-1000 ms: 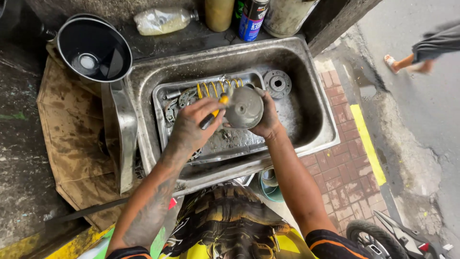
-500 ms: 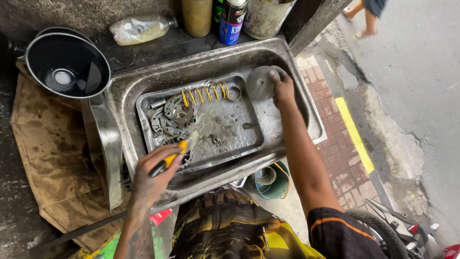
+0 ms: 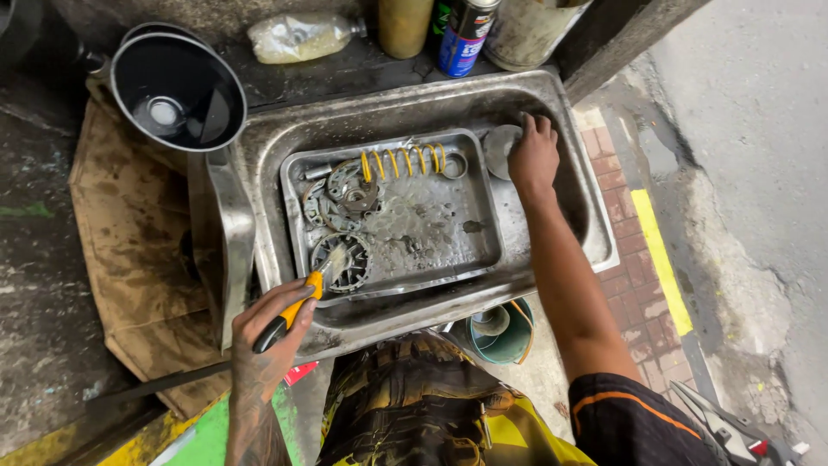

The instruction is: Cleaning motorcycle engine components with a brush and solvent in a metal tray

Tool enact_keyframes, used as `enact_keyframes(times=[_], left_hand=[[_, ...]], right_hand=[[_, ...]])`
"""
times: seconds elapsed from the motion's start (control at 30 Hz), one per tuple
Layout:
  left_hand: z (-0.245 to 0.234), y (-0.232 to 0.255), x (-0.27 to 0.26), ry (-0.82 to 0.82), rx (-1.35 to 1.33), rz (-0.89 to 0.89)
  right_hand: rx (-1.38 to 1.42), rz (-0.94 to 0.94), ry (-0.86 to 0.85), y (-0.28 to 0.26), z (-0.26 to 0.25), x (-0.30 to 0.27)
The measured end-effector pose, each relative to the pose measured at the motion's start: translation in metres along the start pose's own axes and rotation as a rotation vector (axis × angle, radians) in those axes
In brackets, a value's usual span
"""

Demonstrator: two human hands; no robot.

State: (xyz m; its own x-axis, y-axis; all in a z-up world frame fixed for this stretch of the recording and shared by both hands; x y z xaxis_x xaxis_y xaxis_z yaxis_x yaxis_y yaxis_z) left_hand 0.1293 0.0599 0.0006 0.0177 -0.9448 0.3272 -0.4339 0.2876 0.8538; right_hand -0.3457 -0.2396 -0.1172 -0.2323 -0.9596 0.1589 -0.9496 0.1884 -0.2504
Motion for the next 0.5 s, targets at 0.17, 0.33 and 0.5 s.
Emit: enact_keyframes(times=[0.17,0.33,0.5], left_hand=[[0.023,-0.002,0.018,-0.188,-0.016,0.005],[0.138,-0.051,0.035,-0.59,0.471,0.009],[0.217,-0.113,0.051,-0.773,0.689,0.094]], right_hand=[[0.045,-0.66,-0.382,-0.127,0.004,-0.043],[0.037,-1.043,-0.611,-0.222,0.032,-0.137],[-0.204,-1.303,-0.21,-0.246,0.049,-0.154]])
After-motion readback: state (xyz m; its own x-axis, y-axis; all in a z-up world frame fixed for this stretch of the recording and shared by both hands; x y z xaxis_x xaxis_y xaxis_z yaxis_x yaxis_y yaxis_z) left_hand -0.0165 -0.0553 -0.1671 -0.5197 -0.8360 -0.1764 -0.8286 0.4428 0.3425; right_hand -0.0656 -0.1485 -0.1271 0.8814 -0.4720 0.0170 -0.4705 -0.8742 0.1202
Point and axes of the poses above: each hand's wrist, its own x-axis towards the middle knuckle, its own z-axis out of the palm, y = z × x, the point moved 6 cm from there along x, towards the middle knuckle, and after that the axes turned 3 degrees about z, right-handed, at the moved point
